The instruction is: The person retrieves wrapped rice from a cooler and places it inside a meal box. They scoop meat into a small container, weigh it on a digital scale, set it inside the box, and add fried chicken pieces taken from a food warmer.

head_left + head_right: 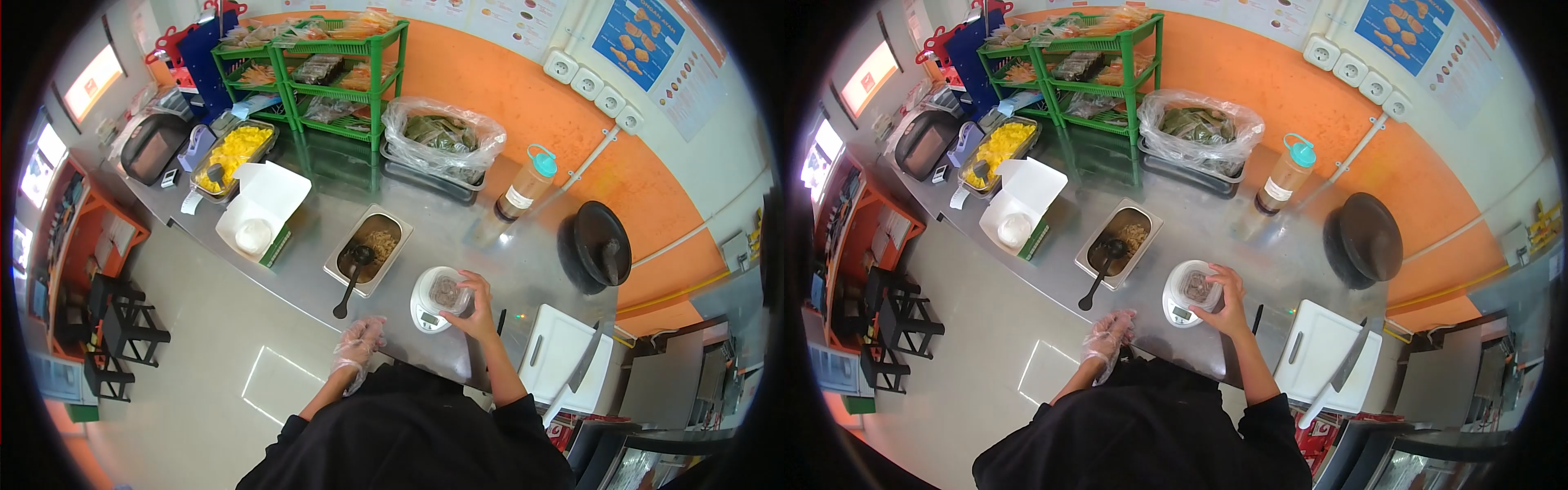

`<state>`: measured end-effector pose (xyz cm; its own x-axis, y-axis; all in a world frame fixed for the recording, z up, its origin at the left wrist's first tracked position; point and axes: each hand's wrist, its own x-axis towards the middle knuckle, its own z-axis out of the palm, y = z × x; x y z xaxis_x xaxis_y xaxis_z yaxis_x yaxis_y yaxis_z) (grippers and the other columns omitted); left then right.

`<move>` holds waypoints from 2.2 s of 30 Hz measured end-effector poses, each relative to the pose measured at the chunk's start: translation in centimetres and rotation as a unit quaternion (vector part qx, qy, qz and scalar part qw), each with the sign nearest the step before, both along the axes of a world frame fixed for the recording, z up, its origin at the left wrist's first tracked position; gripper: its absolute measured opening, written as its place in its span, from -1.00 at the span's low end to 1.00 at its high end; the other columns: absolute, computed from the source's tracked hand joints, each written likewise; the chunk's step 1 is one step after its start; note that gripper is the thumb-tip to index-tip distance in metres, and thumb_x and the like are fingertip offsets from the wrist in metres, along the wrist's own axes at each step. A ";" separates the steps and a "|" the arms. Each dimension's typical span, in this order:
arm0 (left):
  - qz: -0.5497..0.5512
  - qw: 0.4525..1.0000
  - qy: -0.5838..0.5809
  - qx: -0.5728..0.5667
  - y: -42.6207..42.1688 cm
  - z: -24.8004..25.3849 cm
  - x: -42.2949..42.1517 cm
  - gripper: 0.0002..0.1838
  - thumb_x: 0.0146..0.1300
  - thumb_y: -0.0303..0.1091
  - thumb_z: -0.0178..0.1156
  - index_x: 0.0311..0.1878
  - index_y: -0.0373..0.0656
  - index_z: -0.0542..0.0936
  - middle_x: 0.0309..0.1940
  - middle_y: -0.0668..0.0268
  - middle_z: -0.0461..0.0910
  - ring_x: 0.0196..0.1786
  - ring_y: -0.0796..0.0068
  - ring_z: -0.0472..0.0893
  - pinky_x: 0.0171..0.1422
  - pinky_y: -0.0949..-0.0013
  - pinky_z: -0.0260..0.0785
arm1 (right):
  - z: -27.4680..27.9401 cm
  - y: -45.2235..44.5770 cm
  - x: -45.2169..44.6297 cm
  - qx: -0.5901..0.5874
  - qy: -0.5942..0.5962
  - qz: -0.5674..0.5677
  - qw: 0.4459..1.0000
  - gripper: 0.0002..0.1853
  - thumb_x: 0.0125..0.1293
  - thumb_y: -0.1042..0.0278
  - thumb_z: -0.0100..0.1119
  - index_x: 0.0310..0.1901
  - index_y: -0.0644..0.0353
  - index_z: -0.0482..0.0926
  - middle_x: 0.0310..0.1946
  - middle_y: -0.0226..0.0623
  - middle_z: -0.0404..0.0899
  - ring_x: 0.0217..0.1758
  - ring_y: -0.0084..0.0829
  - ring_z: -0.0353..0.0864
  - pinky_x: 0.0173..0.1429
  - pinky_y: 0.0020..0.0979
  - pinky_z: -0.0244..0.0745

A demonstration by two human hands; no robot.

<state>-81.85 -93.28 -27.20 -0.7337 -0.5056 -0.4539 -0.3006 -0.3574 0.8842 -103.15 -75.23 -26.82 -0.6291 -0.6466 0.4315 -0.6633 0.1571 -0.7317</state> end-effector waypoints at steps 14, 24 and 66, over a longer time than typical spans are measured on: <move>-0.124 0.990 0.006 -0.062 0.4 0.5 -3.8 -0.63 0.37 -0.13 0.11 0.07 -0.19 0.54 -0.25 0.32 0.58 -0.20 0.58 0.57 -0.09 0.50 0.44 | 3.6 -0.6 1.2 0.208 0.022 -0.039 0.977 -0.29 -0.07 0.08 0.49 0.19 -0.11 0.44 0.23 -0.21 0.29 0.27 -0.22 0.31 0.32 -0.11 0.00; -0.069 0.997 0.011 0.012 0.9 0.2 -13.5 -0.68 0.27 -0.28 0.21 -0.04 -0.33 0.55 -0.30 0.25 0.60 -0.34 0.51 0.63 -0.23 0.50 0.53 | 3.1 -1.6 0.6 0.181 -0.044 -0.033 0.982 -0.29 -0.11 0.12 0.50 0.17 -0.12 0.48 0.23 -0.11 0.31 0.25 -0.07 0.35 0.23 -0.07 0.26; 0.023 0.941 -0.206 -0.266 -25.9 7.9 18.1 -0.37 0.41 0.19 -0.25 0.23 -0.12 0.42 0.04 -0.04 0.52 0.11 -0.09 0.49 0.20 0.12 0.30 | 6.8 -33.3 29.6 -0.004 -0.548 0.118 0.828 -0.61 0.50 0.16 -0.15 0.26 0.09 0.20 -0.33 -0.30 0.48 -0.51 -0.64 0.39 -0.41 -0.57 0.34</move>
